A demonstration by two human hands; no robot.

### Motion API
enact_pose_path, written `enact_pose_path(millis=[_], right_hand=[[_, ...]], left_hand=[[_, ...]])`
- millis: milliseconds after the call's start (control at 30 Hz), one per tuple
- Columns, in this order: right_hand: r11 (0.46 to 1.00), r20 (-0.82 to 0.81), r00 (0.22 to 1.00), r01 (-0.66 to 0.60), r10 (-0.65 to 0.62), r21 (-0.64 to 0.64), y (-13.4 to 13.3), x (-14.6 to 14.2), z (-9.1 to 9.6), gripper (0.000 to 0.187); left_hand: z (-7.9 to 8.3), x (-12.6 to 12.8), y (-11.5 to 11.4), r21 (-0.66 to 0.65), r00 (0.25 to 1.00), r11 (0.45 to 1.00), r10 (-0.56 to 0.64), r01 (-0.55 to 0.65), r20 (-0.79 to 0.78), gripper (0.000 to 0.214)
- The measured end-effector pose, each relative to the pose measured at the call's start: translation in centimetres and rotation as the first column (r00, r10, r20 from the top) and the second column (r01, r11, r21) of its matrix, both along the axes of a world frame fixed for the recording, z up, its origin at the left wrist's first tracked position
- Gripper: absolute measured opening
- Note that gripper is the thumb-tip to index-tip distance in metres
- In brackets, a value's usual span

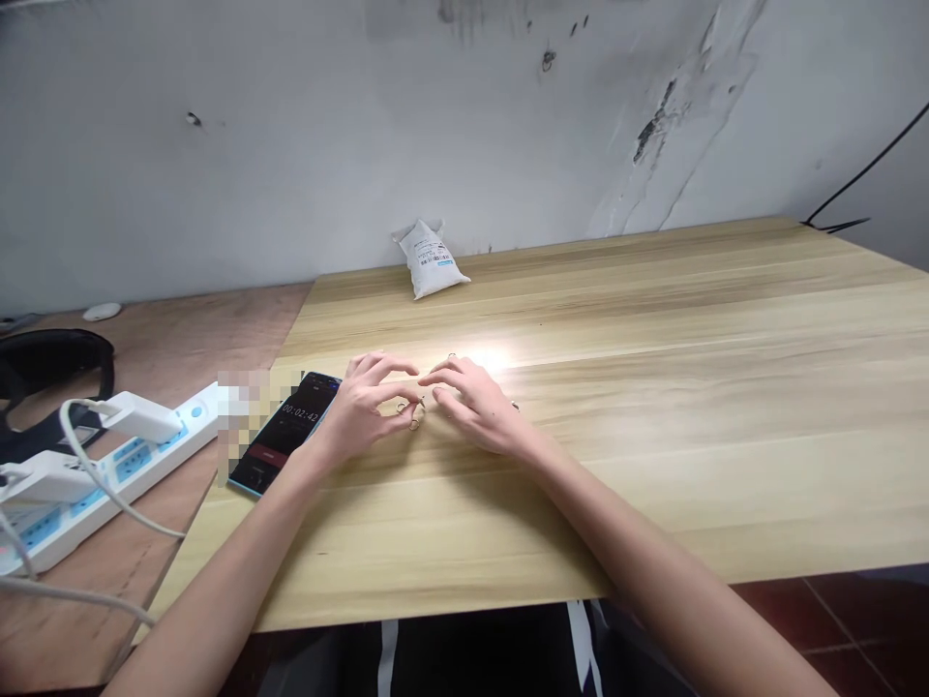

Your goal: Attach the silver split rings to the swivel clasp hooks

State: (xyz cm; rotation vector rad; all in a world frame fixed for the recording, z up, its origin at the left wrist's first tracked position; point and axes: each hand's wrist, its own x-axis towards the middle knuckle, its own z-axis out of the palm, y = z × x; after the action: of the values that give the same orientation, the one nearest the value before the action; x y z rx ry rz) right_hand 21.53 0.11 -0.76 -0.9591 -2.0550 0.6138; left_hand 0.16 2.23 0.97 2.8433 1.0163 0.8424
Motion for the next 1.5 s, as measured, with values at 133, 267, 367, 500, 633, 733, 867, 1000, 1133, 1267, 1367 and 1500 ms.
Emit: enact_pose_path(millis=[133,267,367,500,633,733,867,1000,1133,1267,1367,1500], right_hand=[[0.997,0.044,0.997,-0.065,0.067,-0.034,-0.1,0.0,0.0,0.03],[0.99,0.101,0.987,-0.116,0.123,-0.074,-0.1,-0.2,-0.1,0.029],[0.988,0.036,0.991,-0.126,0.13,-0.091,-0.1,-0.3,0.1,0.025],[0.977,-0.01,0.988,-0.153,0.153,-0.145,-0.2,-0.2,0.4,0.022],[0.959,-0.013,0.976,-0.215,0.217,-0.185,-0.4,-0.2,0.6,0.025],[0.961,-0.027,0.977,-0.212,0.211,-0.18,-0.4,-0.3,0.5,0.024],[0.981,-0.037,0.988,-0.153,0.149,-0.119,-0.3,-0.3,0.4,0.022],[0.986,-0.046,0.995,-0.092,0.086,-0.142,-0.3,-0.3,0.4,0.017],[0.998,-0.052,0.999,-0.006,0.003,-0.062,-0.3,-0.4,0.5,0.013],[0.993,-0.037,0.999,-0.003,0.007,0.12,-0.3,-0.5,0.7,0.009],[0.99,0.013,1.0,0.014,-0.016,0.138,-0.2,-0.4,0.6,0.01],[0.986,0.02,0.992,0.123,-0.126,0.109,0.0,-0.3,0.1,0.012]], left_hand=[[0.3,0.2,-0.2,0.009,1.0,1.0,-0.014,0.013,0.02,0.01],[0.6,0.4,-0.4,0.04,0.999,0.999,-0.007,0.005,0.053,0.01],[0.7,0.5,-0.5,0.062,0.998,0.998,-0.013,0.008,0.068,0.01],[0.9,0.5,-0.6,0.058,0.996,0.998,-0.027,0.022,0.085,0.01],[1.0,0.7,-0.7,0.026,0.996,0.999,-0.021,0.019,0.082,0.011],[1.0,0.8,-0.8,0.017,0.995,0.999,-0.042,0.04,0.092,0.012],[1.0,0.7,-0.8,0.025,0.995,0.999,-0.033,0.031,0.091,0.011],[0.9,0.7,-0.7,0.057,0.997,0.998,-0.024,0.02,0.067,0.01],[0.6,0.6,-0.5,0.072,0.999,0.997,0.019,-0.022,0.038,0.009],[0.0,0.3,-0.1,0.064,0.995,0.993,0.097,-0.099,0.028,0.008],[-0.2,0.0,0.1,0.059,0.993,0.992,0.113,-0.115,0.04,0.007],[0.0,0.2,0.0,0.114,0.997,0.991,0.062,-0.068,0.053,0.006]])
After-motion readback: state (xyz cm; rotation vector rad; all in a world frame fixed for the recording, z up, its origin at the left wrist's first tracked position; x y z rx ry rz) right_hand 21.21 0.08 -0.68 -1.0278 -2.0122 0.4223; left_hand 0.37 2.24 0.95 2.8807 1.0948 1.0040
